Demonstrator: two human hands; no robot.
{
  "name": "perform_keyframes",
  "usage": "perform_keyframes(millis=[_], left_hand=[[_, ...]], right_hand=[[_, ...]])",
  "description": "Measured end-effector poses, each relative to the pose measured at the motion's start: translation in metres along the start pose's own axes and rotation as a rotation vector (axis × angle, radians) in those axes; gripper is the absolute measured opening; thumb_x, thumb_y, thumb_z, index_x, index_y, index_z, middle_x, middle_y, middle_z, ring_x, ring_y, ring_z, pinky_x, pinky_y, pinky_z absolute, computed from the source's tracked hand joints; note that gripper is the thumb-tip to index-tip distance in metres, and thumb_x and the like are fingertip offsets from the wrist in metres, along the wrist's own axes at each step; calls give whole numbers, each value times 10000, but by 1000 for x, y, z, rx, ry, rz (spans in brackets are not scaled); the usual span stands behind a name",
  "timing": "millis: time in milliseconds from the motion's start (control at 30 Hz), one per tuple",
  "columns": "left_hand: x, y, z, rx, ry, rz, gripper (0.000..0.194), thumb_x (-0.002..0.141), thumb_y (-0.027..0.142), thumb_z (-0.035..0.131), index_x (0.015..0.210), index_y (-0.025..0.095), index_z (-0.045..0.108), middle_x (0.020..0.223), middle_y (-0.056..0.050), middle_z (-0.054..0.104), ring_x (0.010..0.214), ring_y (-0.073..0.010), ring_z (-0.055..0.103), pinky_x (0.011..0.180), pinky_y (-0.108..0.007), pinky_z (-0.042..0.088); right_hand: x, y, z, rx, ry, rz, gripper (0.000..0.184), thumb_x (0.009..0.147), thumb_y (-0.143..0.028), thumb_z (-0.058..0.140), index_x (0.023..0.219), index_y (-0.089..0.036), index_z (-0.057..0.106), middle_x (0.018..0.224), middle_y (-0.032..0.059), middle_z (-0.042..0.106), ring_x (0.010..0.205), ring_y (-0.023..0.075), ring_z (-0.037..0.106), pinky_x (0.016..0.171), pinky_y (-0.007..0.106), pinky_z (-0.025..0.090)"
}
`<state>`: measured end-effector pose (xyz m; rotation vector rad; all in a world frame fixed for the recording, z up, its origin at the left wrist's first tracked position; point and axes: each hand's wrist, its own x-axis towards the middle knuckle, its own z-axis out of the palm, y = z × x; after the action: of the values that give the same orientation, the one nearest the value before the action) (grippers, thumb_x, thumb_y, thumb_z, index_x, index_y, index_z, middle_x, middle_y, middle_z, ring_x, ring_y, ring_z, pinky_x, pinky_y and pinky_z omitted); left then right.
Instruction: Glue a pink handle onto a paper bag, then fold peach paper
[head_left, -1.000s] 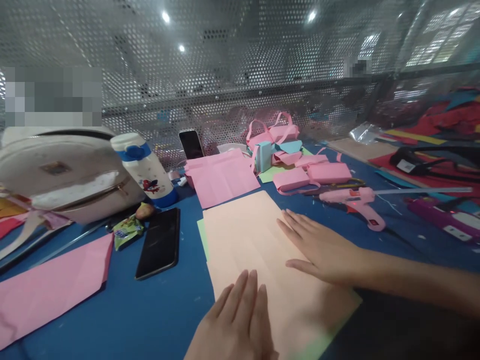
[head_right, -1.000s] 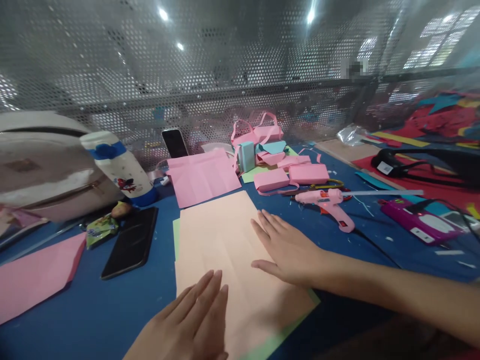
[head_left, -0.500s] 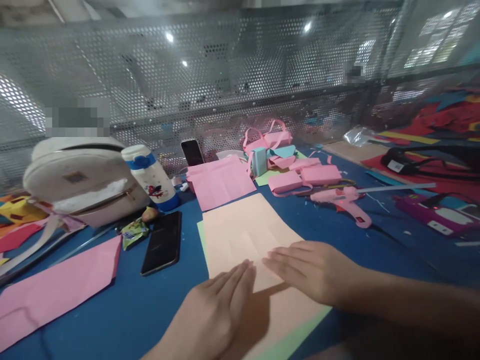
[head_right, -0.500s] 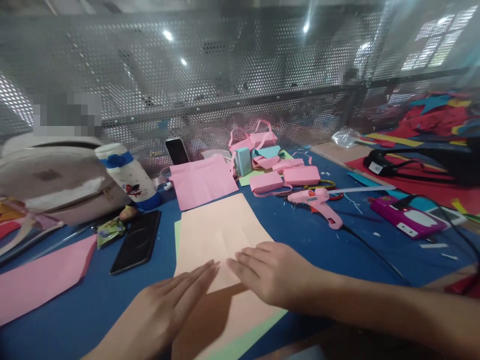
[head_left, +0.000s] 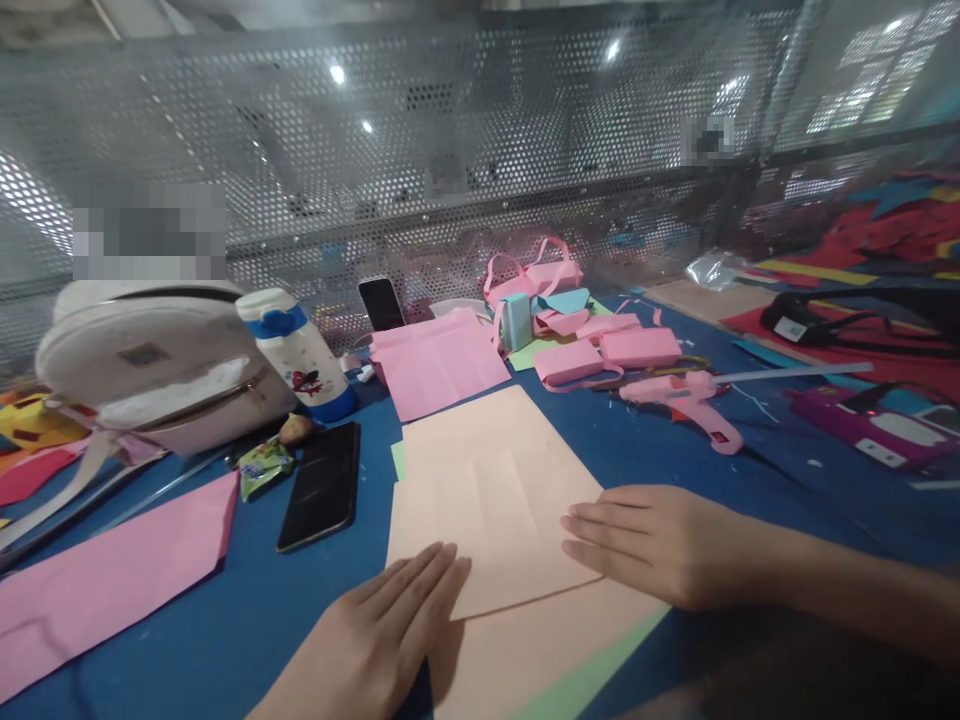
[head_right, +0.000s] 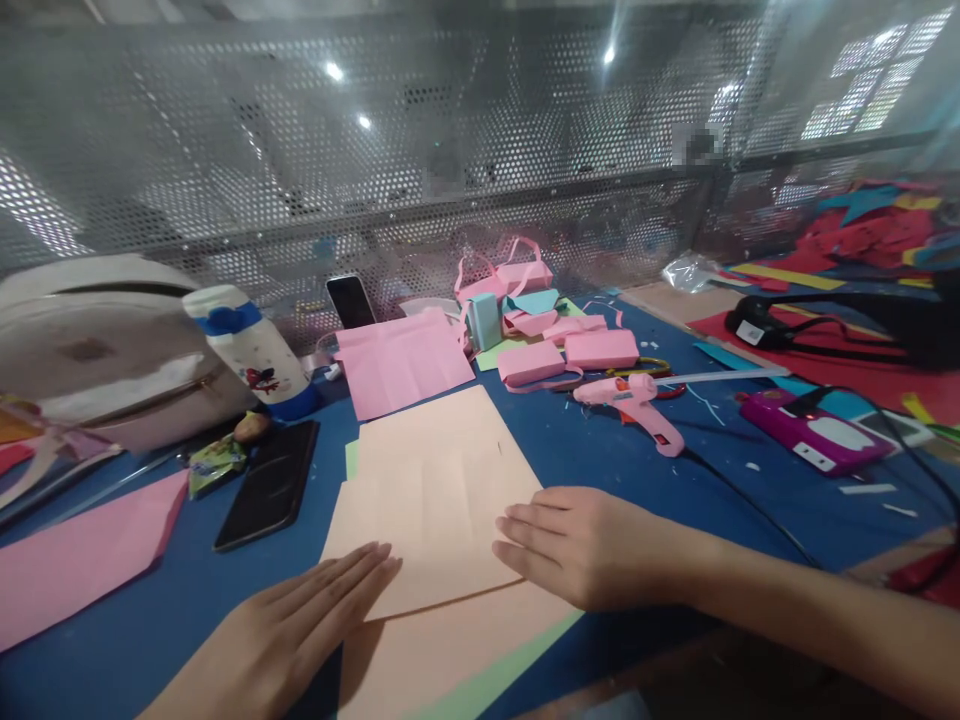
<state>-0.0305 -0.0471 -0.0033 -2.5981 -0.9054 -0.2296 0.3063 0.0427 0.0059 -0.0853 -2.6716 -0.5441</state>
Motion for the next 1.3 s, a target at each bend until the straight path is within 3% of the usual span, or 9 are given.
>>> perform_keyframes(millis=[300, 500, 633, 1033, 1300], left_hand=[[-15, -9, -19, 55, -117, 61, 506, 978, 114, 239, 1469, 132, 357, 1444, -55, 477, 1285, -191, 510, 962, -275, 520], [-20, -11, -20, 18, -170, 20, 474, 1030, 203, 180, 1472, 170, 348, 1468, -26, 443, 1323, -172, 462, 1006, -285, 492], [-20, -11, -18, -32, -179, 25, 498, 1026, 173, 127, 1486, 178, 316, 1474, -14, 431, 1334, -168, 448, 1022, -306, 479], [-15, -14, -19, 1, -170, 86, 489, 1032, 191, 134, 1478, 156, 334, 1475, -23, 432, 1331, -164, 453, 1030, -299, 465], [-8, -5, -15, -77, -3, -14, 398, 1027, 220, 277, 1326, 132, 525, 1330, -88, 609, 1227, -222, 576, 958, -319, 543]], right_hand=[[0, 6, 0, 80, -15, 6, 415, 1009, -86, 271, 1126, -93, 670, 1101, 88, 721, 984, 178, 681, 804, 318, 558], [2, 14, -1, 125, -17, -18, 454, 1016, -95, 231, 1101, -113, 676, 1097, 68, 725, 967, 160, 680, 796, 305, 545], [0, 19, -5, 109, -57, -23, 467, 1014, -93, 220, 1127, -118, 672, 1132, 66, 714, 981, 155, 673, 790, 301, 539], [-5, 22, -9, 92, -133, -18, 422, 993, -73, 267, 1171, -124, 646, 1182, 69, 693, 1025, 155, 663, 778, 307, 543], [-1, 18, 2, 113, -92, 39, 361, 991, -76, 318, 1137, -123, 646, 1145, 77, 698, 1014, 167, 635, 773, 322, 508]])
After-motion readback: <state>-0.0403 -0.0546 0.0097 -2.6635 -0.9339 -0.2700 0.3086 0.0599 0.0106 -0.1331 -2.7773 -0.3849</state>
